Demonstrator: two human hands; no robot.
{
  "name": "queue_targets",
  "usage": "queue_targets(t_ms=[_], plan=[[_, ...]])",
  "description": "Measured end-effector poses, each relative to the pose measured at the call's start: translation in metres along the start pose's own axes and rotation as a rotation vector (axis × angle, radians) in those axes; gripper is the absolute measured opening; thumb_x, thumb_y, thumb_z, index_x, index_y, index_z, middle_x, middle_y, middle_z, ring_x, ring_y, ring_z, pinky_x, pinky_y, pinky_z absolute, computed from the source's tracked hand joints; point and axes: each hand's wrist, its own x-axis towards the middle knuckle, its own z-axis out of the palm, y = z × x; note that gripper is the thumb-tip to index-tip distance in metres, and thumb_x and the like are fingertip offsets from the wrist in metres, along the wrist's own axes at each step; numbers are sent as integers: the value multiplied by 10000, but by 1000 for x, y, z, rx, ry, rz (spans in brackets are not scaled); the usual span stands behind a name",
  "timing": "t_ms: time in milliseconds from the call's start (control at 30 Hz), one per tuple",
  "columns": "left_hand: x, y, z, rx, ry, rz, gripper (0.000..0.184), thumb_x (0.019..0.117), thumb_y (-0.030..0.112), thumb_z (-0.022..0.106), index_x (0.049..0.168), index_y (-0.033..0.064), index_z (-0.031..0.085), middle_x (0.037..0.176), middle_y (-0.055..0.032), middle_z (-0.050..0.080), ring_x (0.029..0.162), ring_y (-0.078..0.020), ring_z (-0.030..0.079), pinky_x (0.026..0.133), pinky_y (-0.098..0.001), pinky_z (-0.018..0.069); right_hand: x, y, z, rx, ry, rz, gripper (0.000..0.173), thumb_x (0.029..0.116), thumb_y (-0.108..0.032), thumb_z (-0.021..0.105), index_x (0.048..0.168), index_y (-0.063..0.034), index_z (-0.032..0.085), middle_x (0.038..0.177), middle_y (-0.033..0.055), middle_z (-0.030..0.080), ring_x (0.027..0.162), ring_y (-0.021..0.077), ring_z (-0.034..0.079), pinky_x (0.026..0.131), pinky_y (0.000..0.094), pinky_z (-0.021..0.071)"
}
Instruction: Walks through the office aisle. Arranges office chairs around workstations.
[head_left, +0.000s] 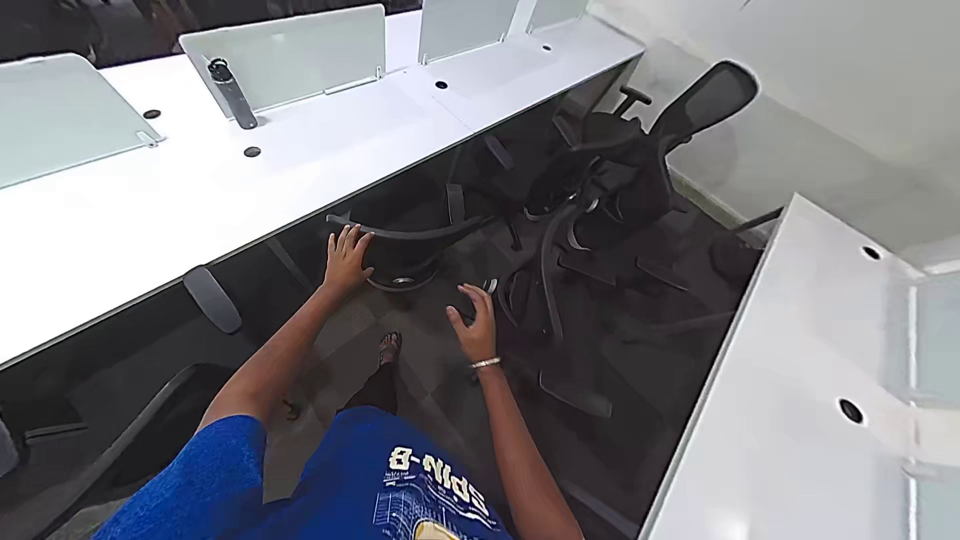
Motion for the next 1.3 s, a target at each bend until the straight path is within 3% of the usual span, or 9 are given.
queue_targets(t_ms=[100, 200, 300, 367, 433, 533, 800, 1033, 1300], plan=[[59, -32, 8, 96, -222, -7, 917, 779, 447, 872, 1551, 188, 450, 1650, -151, 346, 1581, -347, 176, 1240, -663, 32, 92, 11, 60, -168, -105, -2, 684, 884, -491, 694, 1417, -72, 605, 1539, 191, 498, 1486, 382, 391, 1202, 560, 349], [114, -50, 19, 154, -366, 2, 699, 818, 515, 805, 1353, 104, 623, 1375, -152, 631, 1332, -344, 548, 1151, -587, 340, 168, 36, 116, -310, -189, -1, 701, 925, -579, 609, 1468, -138, 573, 1594, 138, 454, 1544, 355, 297, 1272, 587, 165], [151, -49, 18, 166, -552, 137, 655, 858, 479, 769, 1307, 26, 619, 1277, -217, 659, 1212, -402, 613, 1035, -594, 434, 221, 78, 153, -483, -319, 22, 668, 977, -645, 468, 1468, -207, 583, 1593, 66, 472, 1559, 310, 277, 1273, 618, 62], [156, -49, 21, 143, -585, 206, 649, 886, 523, 726, 1259, 0, 633, 1222, -234, 674, 1176, -415, 632, 996, -595, 459, 238, 103, 165, -638, -315, -32, 572, 996, -611, 423, 1306, -230, 716, 1468, 11, 612, 1470, 269, 449, 1255, 586, 203], [159, -41, 27, 106, -571, 198, 590, 910, 495, 703, 1229, 2, 643, 1196, -228, 683, 1154, -413, 641, 988, -583, 465, 246, 125, 165, -672, -141, -208, 453, 950, -475, 463, 962, -186, 812, 1128, 20, 778, 1153, 256, 703, 1078, 552, 467], [162, -16, 50, 67, -349, 188, 408, 876, 372, 741, 1075, 19, 693, 1027, -190, 728, 987, -382, 704, 848, -548, 527, 274, 155, 143, -658, -99, -344, 447, 892, -426, 438, 734, -122, 726, 760, 56, 722, 756, 253, 712, 775, 497, 547], [248, 63, 92, 74, -232, -6, 259, 916, 282, 696, 1011, 41, 707, 962, -137, 740, 910, -310, 725, 791, -466, 551, 427, 227, 104, -627, -300, -477, 490, 939, -411, 369, 764, -94, 698, 769, 99, 687, 806, 292, 691, 902, 513, 508], [324, 39, 115, 218, 92, -43, 157, 786, 193, 758, 832, 58, 691, 797, -108, 707, 746, -290, 708, 649, -452, 540, 525, 248, 145, -494, -299, -561, 447, 927, -397, 391, 717, -106, 657, 730, 88, 664, 773, 300, 673, 867, 523, 504], [392, 39, 132, 302, 173, -70, 384, 654, 364, 875, 831, 69, 706, 812, -101, 706, 762, -290, 707, 637, -451, 549, 619, 264, 162, -468, -533, -540, 429, 954, -363, 398, 840, -58, 677, 842, 130, 689, 901, 332, 682, 949, 543, 472]])
